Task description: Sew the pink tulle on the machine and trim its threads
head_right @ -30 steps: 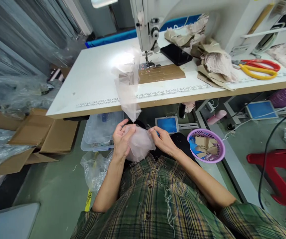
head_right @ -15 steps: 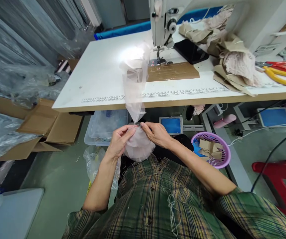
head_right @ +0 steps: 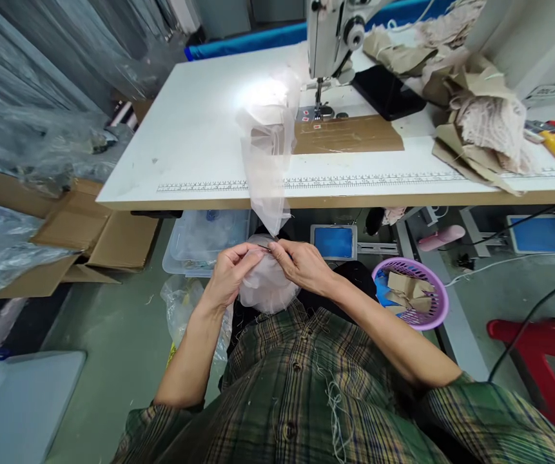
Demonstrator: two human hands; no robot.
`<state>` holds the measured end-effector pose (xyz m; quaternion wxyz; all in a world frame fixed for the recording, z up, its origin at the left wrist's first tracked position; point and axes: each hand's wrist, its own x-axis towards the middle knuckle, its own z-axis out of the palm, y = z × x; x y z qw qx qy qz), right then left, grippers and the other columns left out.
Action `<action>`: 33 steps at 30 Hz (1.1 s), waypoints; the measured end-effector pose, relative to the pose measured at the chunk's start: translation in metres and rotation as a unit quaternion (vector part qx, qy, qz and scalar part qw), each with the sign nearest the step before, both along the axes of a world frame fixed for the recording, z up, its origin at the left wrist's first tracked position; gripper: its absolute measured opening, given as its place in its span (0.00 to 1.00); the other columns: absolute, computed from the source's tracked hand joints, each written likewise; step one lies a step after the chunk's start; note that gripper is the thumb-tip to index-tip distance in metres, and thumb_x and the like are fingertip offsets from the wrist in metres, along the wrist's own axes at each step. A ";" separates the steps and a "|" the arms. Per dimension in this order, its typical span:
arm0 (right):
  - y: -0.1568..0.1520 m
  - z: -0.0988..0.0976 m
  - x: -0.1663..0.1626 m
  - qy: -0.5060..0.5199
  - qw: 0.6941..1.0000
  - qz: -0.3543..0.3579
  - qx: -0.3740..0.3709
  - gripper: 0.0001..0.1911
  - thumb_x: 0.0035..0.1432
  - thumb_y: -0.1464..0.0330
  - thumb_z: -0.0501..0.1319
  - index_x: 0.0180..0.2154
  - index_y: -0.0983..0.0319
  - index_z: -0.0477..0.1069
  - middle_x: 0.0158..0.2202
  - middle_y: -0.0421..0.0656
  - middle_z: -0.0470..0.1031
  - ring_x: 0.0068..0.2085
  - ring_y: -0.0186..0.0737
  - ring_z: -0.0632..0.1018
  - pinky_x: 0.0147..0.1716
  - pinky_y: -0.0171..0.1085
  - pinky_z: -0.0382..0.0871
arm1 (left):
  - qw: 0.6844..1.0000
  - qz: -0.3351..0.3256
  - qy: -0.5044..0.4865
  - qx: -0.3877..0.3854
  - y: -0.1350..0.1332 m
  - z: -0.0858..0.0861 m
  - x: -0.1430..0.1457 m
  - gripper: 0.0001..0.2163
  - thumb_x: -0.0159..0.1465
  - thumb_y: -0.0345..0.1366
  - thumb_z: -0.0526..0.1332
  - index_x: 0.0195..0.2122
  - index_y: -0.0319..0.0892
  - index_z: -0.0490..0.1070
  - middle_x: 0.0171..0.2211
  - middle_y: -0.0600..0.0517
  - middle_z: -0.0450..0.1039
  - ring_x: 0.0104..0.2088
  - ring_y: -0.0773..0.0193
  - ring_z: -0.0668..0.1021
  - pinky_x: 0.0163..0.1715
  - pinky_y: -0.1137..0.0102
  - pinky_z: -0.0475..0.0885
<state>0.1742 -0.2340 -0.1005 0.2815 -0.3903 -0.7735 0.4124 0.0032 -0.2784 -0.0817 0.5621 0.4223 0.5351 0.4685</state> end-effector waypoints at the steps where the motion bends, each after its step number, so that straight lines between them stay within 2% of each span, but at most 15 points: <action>1: 0.000 0.001 -0.001 -0.011 1.000 0.000 0.008 0.24 0.69 0.53 0.44 0.25 0.59 0.58 0.21 0.36 0.60 0.23 0.32 0.60 0.25 0.35 0.49 | 1.000 -0.004 0.007 -0.004 0.000 0.000 0.000 0.09 0.57 0.39 0.67 0.33 0.38 0.79 0.26 0.51 0.75 0.29 0.66 0.74 0.30 0.74 0.68; 7: 0.001 0.000 -0.005 -0.058 0.997 -0.044 0.020 0.23 0.68 0.54 0.46 0.25 0.59 0.60 0.20 0.36 0.59 0.22 0.33 0.58 0.25 0.36 0.49 | 1.000 -0.014 0.022 -0.006 0.001 -0.002 0.000 0.07 0.57 0.37 0.66 0.30 0.38 0.78 0.26 0.51 0.75 0.29 0.67 0.74 0.28 0.75 0.67; 9: -0.002 -0.002 -0.003 -0.011 0.999 -0.039 -0.015 0.22 0.69 0.53 0.46 0.28 0.60 0.63 0.23 0.37 0.62 0.25 0.34 0.62 0.26 0.35 0.52 | 1.000 -0.010 0.020 -0.012 0.000 -0.002 0.000 0.07 0.58 0.38 0.66 0.30 0.38 0.78 0.26 0.51 0.75 0.28 0.68 0.73 0.27 0.75 0.66; 12: -0.010 -0.007 0.003 0.090 0.990 0.031 -0.099 0.19 0.66 0.52 0.53 0.36 0.61 0.67 0.29 0.38 0.67 0.29 0.33 0.66 0.28 0.32 0.58 | 0.999 -0.015 0.013 -0.030 -0.005 0.003 -0.004 0.10 0.59 0.41 0.66 0.31 0.38 0.78 0.24 0.52 0.73 0.22 0.71 0.69 0.21 0.76 0.61; 15: -0.020 -0.019 0.008 0.129 0.976 0.080 -0.160 0.18 0.61 0.53 0.60 0.34 0.63 0.69 0.28 0.38 0.67 0.29 0.33 0.66 0.27 0.32 0.61 | 0.995 -0.090 0.026 -0.039 -0.010 0.010 -0.017 0.13 0.58 0.44 0.68 0.36 0.39 0.78 0.21 0.54 0.71 0.19 0.72 0.66 0.19 0.76 0.59; 17: -0.023 -0.031 0.009 0.130 0.974 0.060 -0.172 0.19 0.62 0.53 0.60 0.31 0.63 0.69 0.27 0.38 0.67 0.28 0.33 0.66 0.27 0.32 0.62 | 0.987 -0.146 0.068 -0.028 -0.010 0.008 -0.028 0.15 0.57 0.44 0.69 0.41 0.40 0.77 0.24 0.53 0.73 0.21 0.70 0.70 0.22 0.76 0.63; 19: -0.023 -0.045 0.009 0.108 0.982 0.016 -0.155 0.18 0.63 0.54 0.58 0.31 0.62 0.69 0.26 0.39 0.68 0.28 0.34 0.67 0.27 0.33 0.64 | 0.976 -0.138 0.166 0.011 -0.007 -0.004 -0.038 0.16 0.57 0.43 0.69 0.44 0.42 0.77 0.30 0.51 0.76 0.27 0.66 0.74 0.27 0.73 0.68; 22: -0.018 -0.059 0.007 0.042 0.993 -0.061 -0.090 0.15 0.62 0.56 0.59 0.34 0.61 0.70 0.29 0.41 0.73 0.29 0.38 0.71 0.31 0.36 0.66 | 0.924 -0.039 0.366 0.101 0.002 -0.035 -0.046 0.15 0.59 0.43 0.67 0.45 0.43 0.76 0.38 0.48 0.77 0.39 0.57 0.78 0.41 0.65 0.72; 25: -0.013 -0.056 0.005 0.064 0.986 -0.151 -0.020 0.14 0.60 0.55 0.60 0.38 0.60 0.71 0.36 0.46 0.76 0.36 0.42 0.75 0.37 0.39 0.69 | 0.885 -0.034 0.440 0.148 0.008 -0.069 -0.049 0.18 0.60 0.41 0.66 0.51 0.42 0.73 0.47 0.44 0.74 0.50 0.52 0.76 0.52 0.57 0.70; 27: -0.010 -0.045 0.001 0.125 0.972 -0.199 0.012 0.16 0.60 0.54 0.60 0.39 0.60 0.71 0.35 0.46 0.76 0.35 0.41 0.76 0.35 0.38 0.70 | 0.875 -0.043 0.454 0.164 0.008 -0.084 -0.049 0.19 0.61 0.40 0.65 0.53 0.41 0.71 0.52 0.42 0.72 0.54 0.50 0.74 0.55 0.54 0.68; 30: -0.005 -0.024 -0.008 0.175 0.959 -0.222 0.010 0.18 0.58 0.53 0.62 0.39 0.61 0.71 0.28 0.40 0.71 0.26 0.35 0.69 0.26 0.34 0.65 | 0.873 -0.036 0.453 0.180 0.005 -0.091 -0.049 0.19 0.64 0.40 0.62 0.55 0.41 0.69 0.55 0.41 0.70 0.57 0.51 0.72 0.57 0.54 0.68; 33: 0.000 -0.008 -0.019 0.186 0.954 -0.234 -0.020 0.18 0.55 0.53 0.65 0.36 0.61 0.71 0.22 0.35 0.63 0.23 0.32 0.63 0.22 0.33 0.59 | 0.880 -0.014 0.434 0.194 0.002 -0.083 -0.050 0.17 0.66 0.41 0.60 0.54 0.41 0.69 0.55 0.42 0.70 0.57 0.53 0.73 0.57 0.55 0.68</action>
